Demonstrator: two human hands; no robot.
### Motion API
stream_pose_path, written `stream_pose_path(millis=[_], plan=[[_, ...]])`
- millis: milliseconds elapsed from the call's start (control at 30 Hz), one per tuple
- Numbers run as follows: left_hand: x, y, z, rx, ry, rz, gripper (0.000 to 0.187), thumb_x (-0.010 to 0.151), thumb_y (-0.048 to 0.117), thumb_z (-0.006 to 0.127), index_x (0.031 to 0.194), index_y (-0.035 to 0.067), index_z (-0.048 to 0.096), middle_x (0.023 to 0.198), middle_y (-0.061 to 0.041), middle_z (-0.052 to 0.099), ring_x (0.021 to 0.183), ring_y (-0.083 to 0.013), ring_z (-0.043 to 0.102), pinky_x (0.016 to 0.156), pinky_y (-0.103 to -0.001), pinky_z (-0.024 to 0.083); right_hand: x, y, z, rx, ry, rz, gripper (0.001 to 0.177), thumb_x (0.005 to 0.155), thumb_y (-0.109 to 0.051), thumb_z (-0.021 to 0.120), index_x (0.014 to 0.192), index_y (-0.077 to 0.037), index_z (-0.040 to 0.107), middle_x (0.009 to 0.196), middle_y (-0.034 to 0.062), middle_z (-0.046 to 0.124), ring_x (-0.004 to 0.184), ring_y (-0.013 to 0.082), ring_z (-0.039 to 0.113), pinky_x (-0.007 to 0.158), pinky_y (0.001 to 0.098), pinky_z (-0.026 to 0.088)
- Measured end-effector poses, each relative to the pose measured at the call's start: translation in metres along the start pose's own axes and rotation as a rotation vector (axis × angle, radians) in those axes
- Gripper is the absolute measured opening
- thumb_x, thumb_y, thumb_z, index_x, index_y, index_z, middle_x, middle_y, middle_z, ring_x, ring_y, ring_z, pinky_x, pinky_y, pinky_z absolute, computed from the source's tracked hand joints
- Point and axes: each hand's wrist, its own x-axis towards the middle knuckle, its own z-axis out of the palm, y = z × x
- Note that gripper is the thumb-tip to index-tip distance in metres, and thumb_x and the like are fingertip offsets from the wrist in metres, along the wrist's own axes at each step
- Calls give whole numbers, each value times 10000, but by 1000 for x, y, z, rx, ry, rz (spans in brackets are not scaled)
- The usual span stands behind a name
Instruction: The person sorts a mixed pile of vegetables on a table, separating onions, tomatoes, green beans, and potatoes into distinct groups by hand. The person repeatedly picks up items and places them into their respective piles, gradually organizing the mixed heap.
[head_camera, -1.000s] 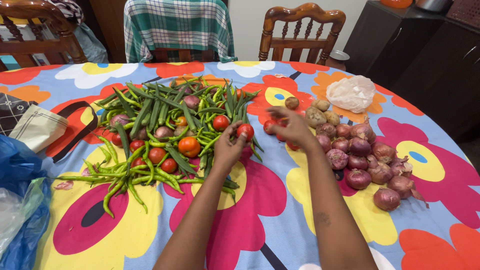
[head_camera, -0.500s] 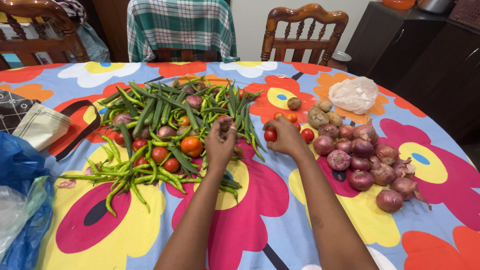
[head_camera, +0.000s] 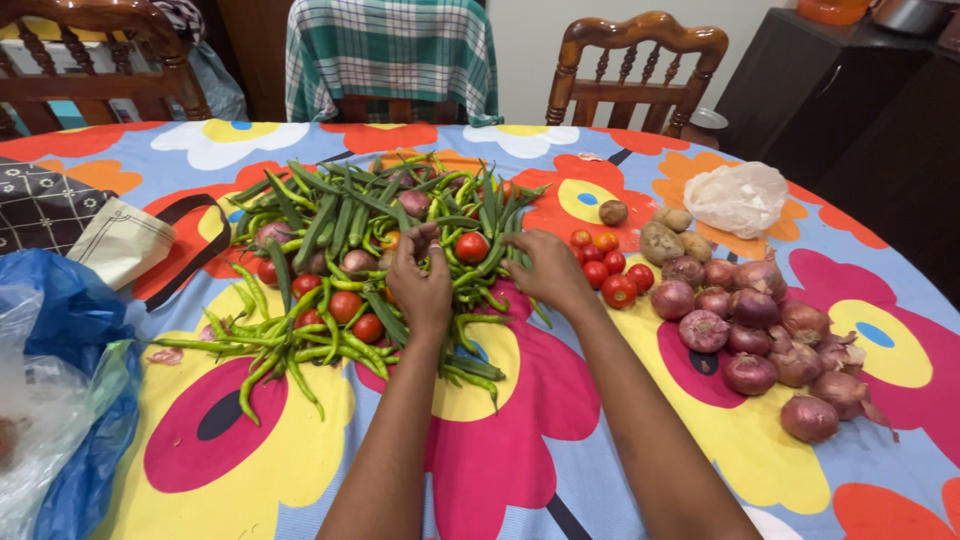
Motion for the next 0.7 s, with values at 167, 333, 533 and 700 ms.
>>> stream_pose_path(millis=[167, 333, 533, 700], plan=[[1, -8, 1, 76, -36, 25, 287, 898, 4, 605, 1176, -5, 674, 1118, -123, 766, 1047, -222, 753, 909, -345, 579, 33, -22, 40, -35, 85, -23, 386, 876, -197, 746, 1233, -57, 705, 1114, 195, 734, 1043, 393, 663, 913, 485, 526], [-2, -3, -1, 160, -74, 60, 287, 878, 25, 633, 1158, 24, 694, 1128, -127, 758, 1067, -275, 737, 957, -382, 556, 36, -39, 53, -150, 44, 111, 501, 756, -268, 840, 1202, -85, 702, 1010, 199, 735, 997, 414, 657, 874, 506, 529], [-6, 15, -1, 308, -153, 143, 287, 849, 53, 667, 1131, 62, 713, 1120, -154, 724, 1112, -358, 648, 1000, -453, 493, 26, -19, 27, -13, 128, 168, 508, 626, -242, 860, 1046, -58, 642, 1003, 175, 712, 978, 378, 691, 859, 468, 558], [-14, 26, 8, 369, -275, 336, 300, 800, 36, 677, 1094, 80, 716, 1126, -145, 716, 1197, -365, 617, 1064, -475, 458, -2, 29, -20, -131, 147, 206, 531, 622, -180, 850, 1124, -104, 695, 1042, 175, 689, 1000, 371, 683, 887, 464, 545]])
